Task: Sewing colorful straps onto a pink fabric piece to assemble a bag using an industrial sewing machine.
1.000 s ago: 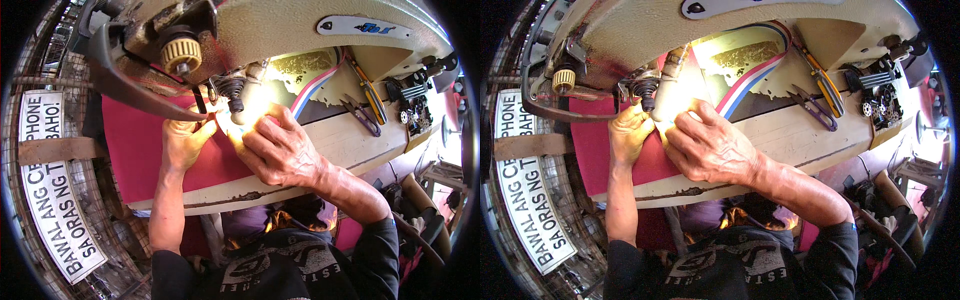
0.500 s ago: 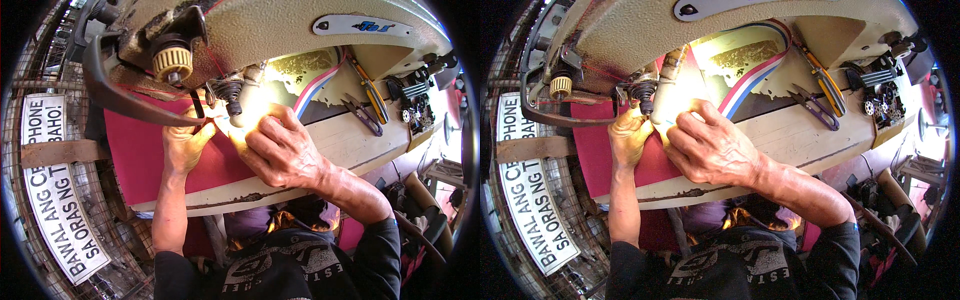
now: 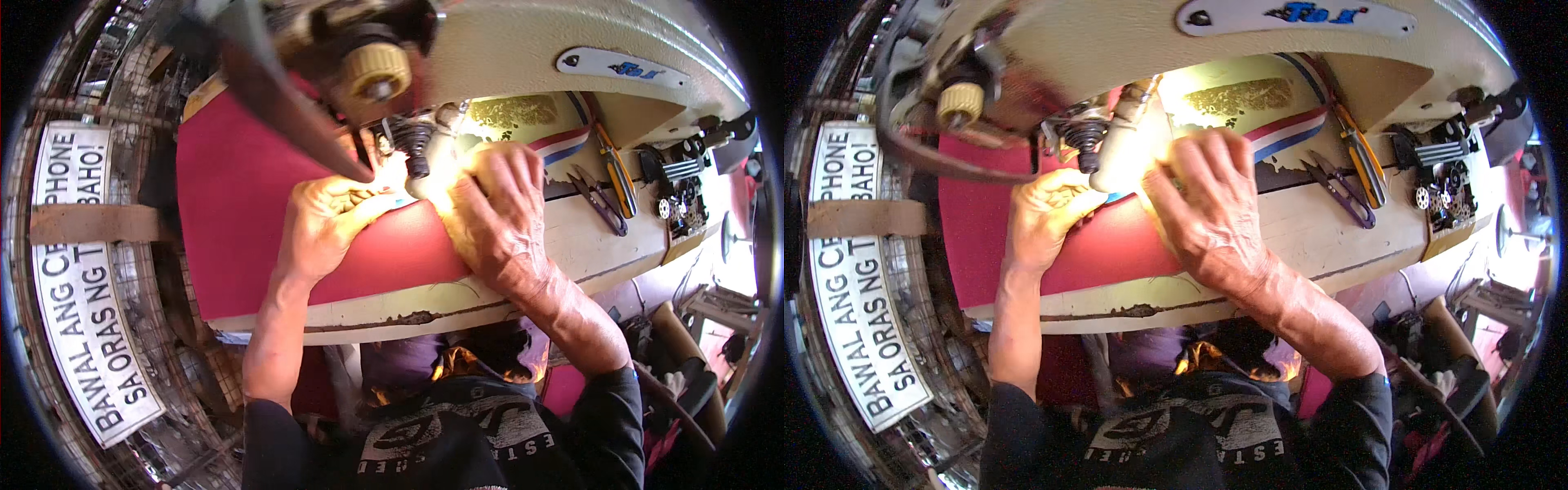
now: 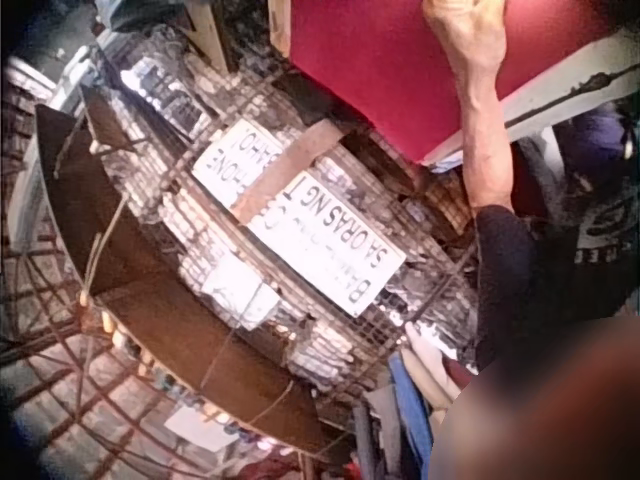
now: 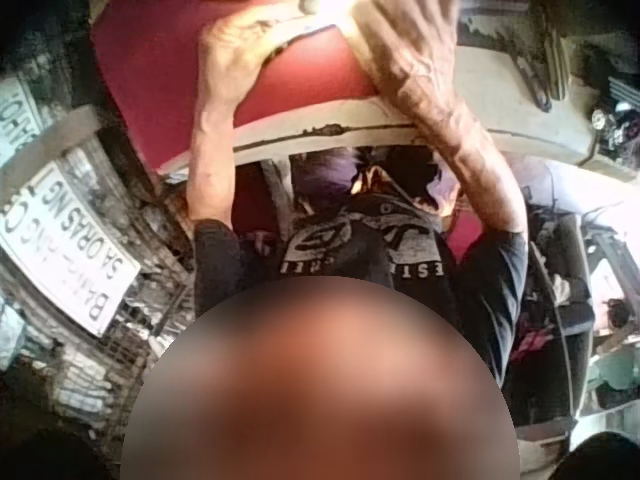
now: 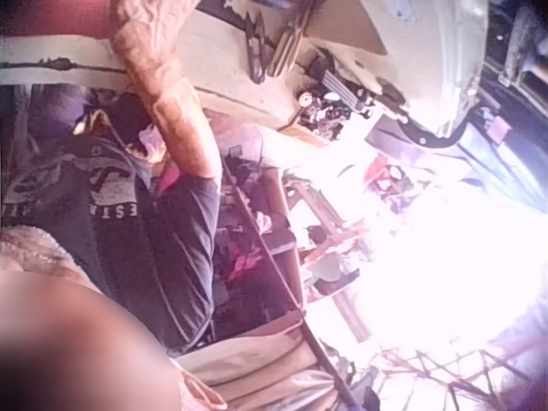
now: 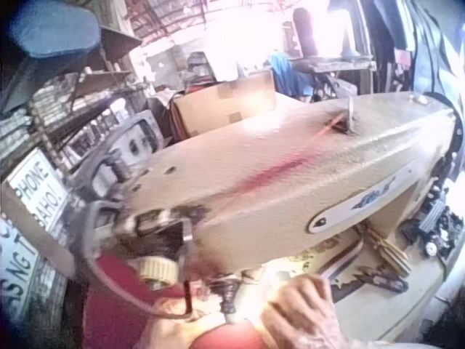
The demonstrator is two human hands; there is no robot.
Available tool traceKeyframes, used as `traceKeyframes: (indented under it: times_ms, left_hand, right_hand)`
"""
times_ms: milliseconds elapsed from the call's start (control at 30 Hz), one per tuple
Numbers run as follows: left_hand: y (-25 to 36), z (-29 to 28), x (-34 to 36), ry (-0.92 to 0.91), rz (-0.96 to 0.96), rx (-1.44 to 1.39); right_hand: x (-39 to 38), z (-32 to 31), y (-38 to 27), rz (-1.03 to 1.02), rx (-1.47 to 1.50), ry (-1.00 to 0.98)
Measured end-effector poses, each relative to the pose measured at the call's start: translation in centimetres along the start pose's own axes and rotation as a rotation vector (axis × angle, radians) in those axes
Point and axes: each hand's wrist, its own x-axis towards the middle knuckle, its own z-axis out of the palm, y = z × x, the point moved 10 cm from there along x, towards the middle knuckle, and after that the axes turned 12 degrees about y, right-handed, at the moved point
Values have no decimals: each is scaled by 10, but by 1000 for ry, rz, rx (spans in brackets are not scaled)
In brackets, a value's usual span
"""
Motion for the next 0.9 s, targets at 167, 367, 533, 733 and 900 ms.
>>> traceKeyframes:
  times_ms: [167,367,533,733,900]
  left_hand:
    - [-8,6,-3,-122,-265,-174]
    - [-21,12,-26,-196,-545,-383]
    - [-25,15,-40,-239,-617,-491]
    - [-27,15,-51,-225,-680,-525]
    - [-10,-2,-17,-131,-251,18]
  right_hand:
    - [-3,-11,-32,-247,-128,38]
    - [-10,-8,-60,-442,-19,-2]
    - [-14,-12,-73,-527,51,13]
    - [-13,-6,-78,-540,93,-55]
    - [-4,13,-67,-563,78,-139]
